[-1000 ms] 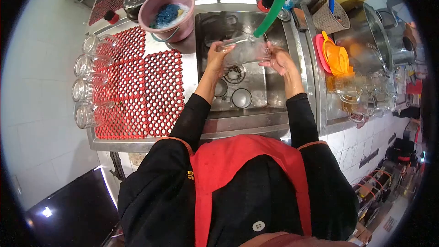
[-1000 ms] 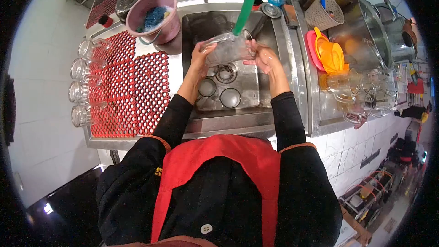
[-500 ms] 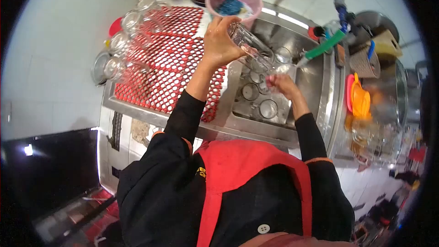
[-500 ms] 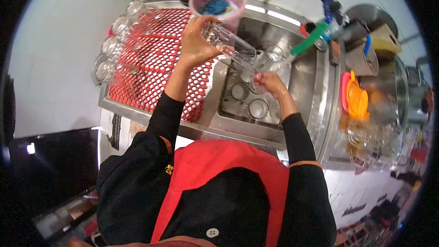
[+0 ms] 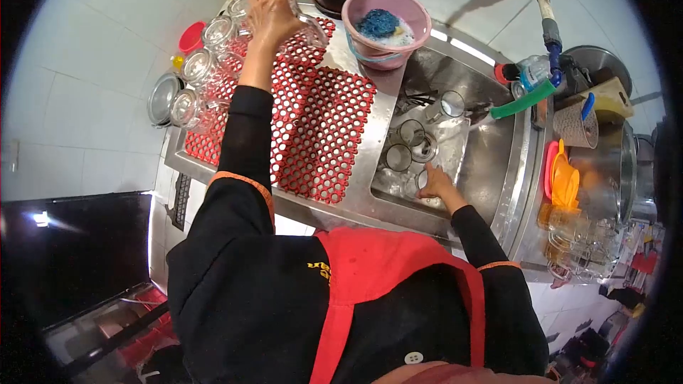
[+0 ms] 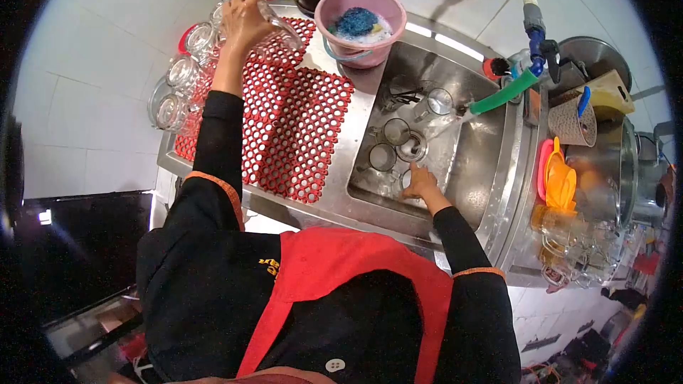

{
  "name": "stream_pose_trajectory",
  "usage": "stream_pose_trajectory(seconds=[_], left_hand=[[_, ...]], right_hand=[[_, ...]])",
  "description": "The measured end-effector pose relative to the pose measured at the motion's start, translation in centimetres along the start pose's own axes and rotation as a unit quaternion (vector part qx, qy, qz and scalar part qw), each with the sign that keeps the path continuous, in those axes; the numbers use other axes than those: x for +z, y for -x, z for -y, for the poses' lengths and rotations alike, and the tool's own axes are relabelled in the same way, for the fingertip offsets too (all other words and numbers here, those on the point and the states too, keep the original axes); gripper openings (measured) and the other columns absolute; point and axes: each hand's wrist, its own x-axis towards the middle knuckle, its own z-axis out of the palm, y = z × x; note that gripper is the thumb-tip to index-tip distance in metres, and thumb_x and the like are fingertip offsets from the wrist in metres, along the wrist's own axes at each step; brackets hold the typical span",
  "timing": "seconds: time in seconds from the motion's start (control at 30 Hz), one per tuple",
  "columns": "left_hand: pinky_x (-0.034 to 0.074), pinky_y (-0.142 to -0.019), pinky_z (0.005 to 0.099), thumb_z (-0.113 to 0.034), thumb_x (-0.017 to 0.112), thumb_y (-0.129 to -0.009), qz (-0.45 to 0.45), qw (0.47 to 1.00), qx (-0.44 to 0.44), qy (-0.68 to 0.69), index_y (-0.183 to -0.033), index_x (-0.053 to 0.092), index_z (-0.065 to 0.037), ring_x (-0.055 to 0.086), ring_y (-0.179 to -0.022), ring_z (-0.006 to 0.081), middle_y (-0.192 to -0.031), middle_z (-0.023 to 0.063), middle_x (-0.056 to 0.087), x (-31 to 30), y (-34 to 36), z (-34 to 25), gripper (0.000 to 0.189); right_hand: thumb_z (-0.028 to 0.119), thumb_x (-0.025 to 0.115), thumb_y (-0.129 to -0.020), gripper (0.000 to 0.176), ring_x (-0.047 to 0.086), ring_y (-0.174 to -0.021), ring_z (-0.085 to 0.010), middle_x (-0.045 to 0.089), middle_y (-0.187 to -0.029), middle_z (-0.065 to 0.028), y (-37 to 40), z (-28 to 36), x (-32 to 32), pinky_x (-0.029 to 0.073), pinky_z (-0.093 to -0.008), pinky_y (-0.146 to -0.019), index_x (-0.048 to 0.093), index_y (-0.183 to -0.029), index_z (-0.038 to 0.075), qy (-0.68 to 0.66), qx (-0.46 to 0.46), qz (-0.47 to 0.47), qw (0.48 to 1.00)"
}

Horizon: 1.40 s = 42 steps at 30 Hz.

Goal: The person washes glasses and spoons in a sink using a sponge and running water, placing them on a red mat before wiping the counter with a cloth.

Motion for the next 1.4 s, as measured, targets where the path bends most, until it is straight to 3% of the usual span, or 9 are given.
stream_pose_trajectory(seconds=[0.47,0.53,0.73,0.87,1.0,1.1,1.2,1.33,1.4], left_hand=[[0.037,-0.087,0.0440,-0.020,0.071,-0.056,-0.099,0.982,0.033,-0.157,-0.112,0.048,-0.023,0.047,-0.099,0.0301,-0.103,0.0108,0.050,0.5,-0.3,-2.9,0.060],[0.043,-0.080,0.0355,-0.013,0.068,-0.059,-0.088,0.962,0.117,0.232,-0.109,0.052,-0.017,0.054,-0.090,0.0217,-0.095,0.0089,0.056,-1.8,1.3,-5.6,0.052],[0.039,-0.080,0.0374,-0.033,0.077,-0.054,0.170,0.868,0.204,0.419,-0.121,0.039,-0.007,0.048,-0.091,0.0294,-0.102,0.0177,0.047,0.5,11.8,-17.0,0.081],[0.038,-0.084,0.0361,-0.029,0.079,-0.050,0.312,0.702,-0.018,0.639,-0.122,0.037,-0.006,0.049,-0.092,0.0327,-0.096,0.0187,0.050,4.2,16.2,-19.9,0.086],[0.039,-0.081,0.0349,-0.024,0.078,-0.051,0.298,0.744,-0.051,0.596,-0.111,0.042,-0.005,0.052,-0.090,0.0287,-0.090,0.0163,0.054,3.3,17.2,-21.2,0.073],[0.041,-0.076,0.0324,-0.022,0.077,-0.052,0.216,0.847,-0.022,0.485,-0.101,0.045,-0.004,0.052,-0.087,0.0236,-0.088,0.0141,0.054,3.4,17.9,-21.7,0.061],[0.044,-0.066,0.0325,-0.019,0.075,-0.055,0.211,0.858,-0.035,0.468,-0.105,0.042,-0.007,0.052,-0.086,0.0234,-0.091,0.0120,0.053,3.6,18.7,-21.8,0.061],[0.047,-0.057,0.0393,-0.016,0.068,-0.064,0.348,0.553,-0.327,0.683,-0.115,0.033,-0.014,0.051,-0.088,0.0305,-0.102,0.0103,0.048,4.8,20.1,-22.1,0.062],[0.048,-0.061,0.0439,-0.030,0.063,-0.070,0.394,0.366,-0.429,0.726,-0.117,0.033,-0.013,0.050,-0.087,0.0319,-0.105,0.0129,0.046,6.9,21.3,-22.5,0.057]], right_hand=[[0.033,0.073,-0.046,0.076,0.052,-0.093,-0.0295,0.053,-0.099,-0.0173,6.1,-5.1,-13.4,0.043,-0.0371,-0.077,0.040,-0.107,0.001,-0.140,-0.007,-0.308,0.941],[0.032,0.073,-0.047,0.074,0.054,-0.089,-0.0275,0.053,-0.094,-0.0152,5.9,-6.1,-14.0,0.043,-0.0363,-0.074,0.040,-0.108,0.003,-0.204,-0.038,-0.352,0.913],[0.018,0.064,-0.060,0.053,0.048,-0.056,-0.0101,0.048,-0.074,-0.0019,5.4,-7.7,-12.6,0.044,-0.0242,-0.047,0.043,-0.109,0.010,-0.714,-0.205,-0.176,0.646],[0.030,0.054,-0.066,0.059,0.059,-0.078,-0.0233,0.056,-0.099,-0.0098,2.8,-7.6,-8.9,0.048,-0.0372,-0.049,0.042,-0.116,0.002,-0.815,-0.272,-0.060,0.508],[0.037,0.051,-0.069,0.057,0.056,-0.087,-0.0251,0.056,-0.104,-0.0088,3.1,-6.1,-7.6,0.047,-0.0448,-0.064,0.046,-0.114,0.003,-0.844,-0.214,-0.029,0.491],[0.044,0.051,-0.075,0.053,0.051,-0.097,-0.0232,0.057,-0.105,-0.0083,2.7,-5.8,-7.7,0.025,-0.0525,-0.090,0.050,-0.109,0.003,-0.745,-0.051,-0.051,0.664],[0.035,0.053,-0.079,0.038,0.056,-0.083,-0.0231,0.059,-0.094,-0.0090,3.6,-6.0,-8.7,0.039,-0.0396,-0.075,0.052,-0.102,0.004,-0.715,-0.093,-0.079,0.689],[0.024,0.055,-0.081,0.027,0.059,-0.074,-0.0179,0.061,-0.086,-0.0102,4.9,-5.8,-10.4,0.043,-0.0336,-0.070,0.053,-0.093,0.000,-0.753,-0.174,-0.135,0.620],[0.021,0.054,-0.082,0.019,0.058,-0.066,-0.0178,0.060,-0.076,-0.0096,5.5,-4.9,-11.3,0.043,-0.0270,-0.063,0.055,-0.084,0.003,-0.634,-0.169,-0.244,0.714]])
